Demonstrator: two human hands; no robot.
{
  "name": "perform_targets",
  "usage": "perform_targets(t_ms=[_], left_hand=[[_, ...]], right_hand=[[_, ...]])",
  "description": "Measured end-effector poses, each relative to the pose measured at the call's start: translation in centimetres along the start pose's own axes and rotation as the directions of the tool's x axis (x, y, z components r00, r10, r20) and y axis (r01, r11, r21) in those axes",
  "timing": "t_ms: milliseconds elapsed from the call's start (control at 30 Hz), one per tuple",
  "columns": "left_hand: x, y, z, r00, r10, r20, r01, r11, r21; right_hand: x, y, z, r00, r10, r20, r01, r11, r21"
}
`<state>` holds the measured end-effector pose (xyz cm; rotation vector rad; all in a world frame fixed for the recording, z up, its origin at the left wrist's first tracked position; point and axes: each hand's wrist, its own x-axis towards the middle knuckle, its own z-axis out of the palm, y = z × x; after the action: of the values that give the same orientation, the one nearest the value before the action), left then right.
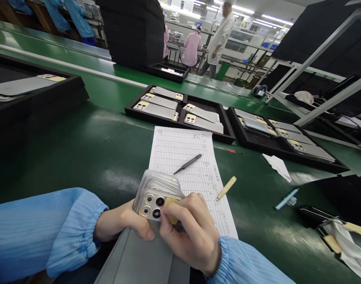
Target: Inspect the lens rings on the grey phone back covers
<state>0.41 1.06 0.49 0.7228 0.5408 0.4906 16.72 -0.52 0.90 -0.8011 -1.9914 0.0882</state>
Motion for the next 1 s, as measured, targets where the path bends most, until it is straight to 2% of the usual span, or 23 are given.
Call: perform_targets(t_ms=[100, 200, 300, 433, 500, 733, 1000], left_hand=[[-0.05, 0.0, -0.02, 0.999, -0.047, -0.019, 0.047, 0.999, 0.001], [-0.11, -0.08, -0.08, 0.998, -0.062, -0.032, 0.061, 0.998, -0.006], [-0.09, -0.17, -0.16, 0.996, -0.076, -0.035, 0.076, 0.997, -0.004], [0.03, -0.14, -0.22, 0.999, -0.051, 0.005, 0.051, 0.998, 0.04], [0.03, -0.09, -0.22, 0.999, -0.035, 0.014, 0.034, 0.997, 0.07], [-0.28, 0.0, -0.14, 0.982, -0.173, -0.07, 0.176, 0.983, 0.042], [-0.28, 0.09, -0.12, 0.974, -0.213, -0.083, 0.216, 0.976, 0.026]], right_hand=[[0.03, 0.02, 0.02, 0.998, 0.068, -0.016, -0.067, 0.995, 0.068], [0.19, 0.05, -0.08, 0.995, 0.09, 0.03, -0.093, 0.988, 0.121], [0.34, 0.08, -0.19, 0.99, 0.12, 0.08, -0.128, 0.986, 0.103], [0.4, 0.02, -0.19, 0.965, 0.23, 0.125, -0.245, 0.962, 0.12], [0.44, -0.05, -0.16, 0.961, 0.245, 0.126, -0.262, 0.954, 0.145], [0.75, 0.04, -0.1, 0.943, 0.298, 0.149, -0.323, 0.926, 0.196], [0.69, 0.28, -0.3, 0.907, 0.385, 0.174, -0.419, 0.868, 0.266]])
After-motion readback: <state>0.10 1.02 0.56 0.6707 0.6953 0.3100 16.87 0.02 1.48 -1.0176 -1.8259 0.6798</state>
